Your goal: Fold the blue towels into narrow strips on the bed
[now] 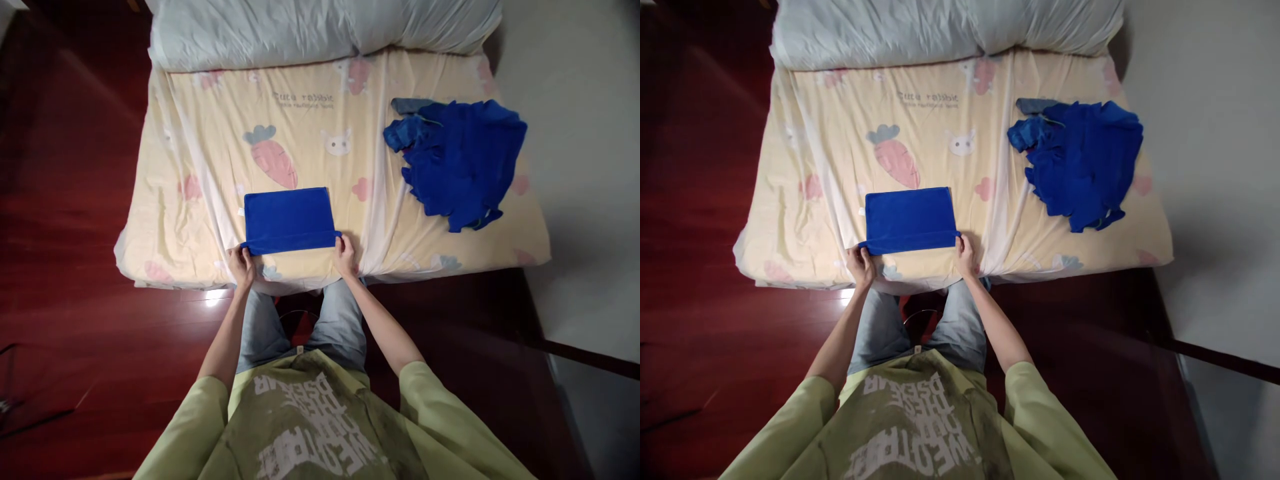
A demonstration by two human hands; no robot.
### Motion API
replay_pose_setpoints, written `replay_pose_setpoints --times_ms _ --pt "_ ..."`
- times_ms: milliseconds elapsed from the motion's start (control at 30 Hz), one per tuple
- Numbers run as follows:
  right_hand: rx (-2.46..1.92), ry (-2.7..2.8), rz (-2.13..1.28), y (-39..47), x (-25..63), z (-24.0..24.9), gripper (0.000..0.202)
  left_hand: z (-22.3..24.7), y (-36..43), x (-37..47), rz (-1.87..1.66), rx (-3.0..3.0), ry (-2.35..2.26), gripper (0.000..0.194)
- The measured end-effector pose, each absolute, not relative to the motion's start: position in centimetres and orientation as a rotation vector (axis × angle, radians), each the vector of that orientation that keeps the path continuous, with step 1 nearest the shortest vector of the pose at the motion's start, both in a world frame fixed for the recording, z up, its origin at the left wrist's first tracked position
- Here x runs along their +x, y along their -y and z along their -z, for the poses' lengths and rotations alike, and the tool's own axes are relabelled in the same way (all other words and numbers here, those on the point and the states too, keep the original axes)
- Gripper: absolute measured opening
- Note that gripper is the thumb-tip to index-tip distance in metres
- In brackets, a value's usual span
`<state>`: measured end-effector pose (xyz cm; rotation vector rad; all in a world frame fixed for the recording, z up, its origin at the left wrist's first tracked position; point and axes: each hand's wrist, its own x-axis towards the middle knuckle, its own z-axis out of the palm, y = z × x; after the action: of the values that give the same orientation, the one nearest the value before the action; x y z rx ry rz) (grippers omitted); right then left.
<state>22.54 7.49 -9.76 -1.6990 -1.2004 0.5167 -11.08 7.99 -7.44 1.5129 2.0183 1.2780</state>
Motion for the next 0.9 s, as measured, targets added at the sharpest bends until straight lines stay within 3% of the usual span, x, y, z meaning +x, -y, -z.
replay_pose_setpoints --times_ms 900 --pt "-1.659 1.186 -0.541 -8.1 22.2 9.9 0.045 6.5 -8.1 -10.1 -1.299 1.558 -2.091 0.028"
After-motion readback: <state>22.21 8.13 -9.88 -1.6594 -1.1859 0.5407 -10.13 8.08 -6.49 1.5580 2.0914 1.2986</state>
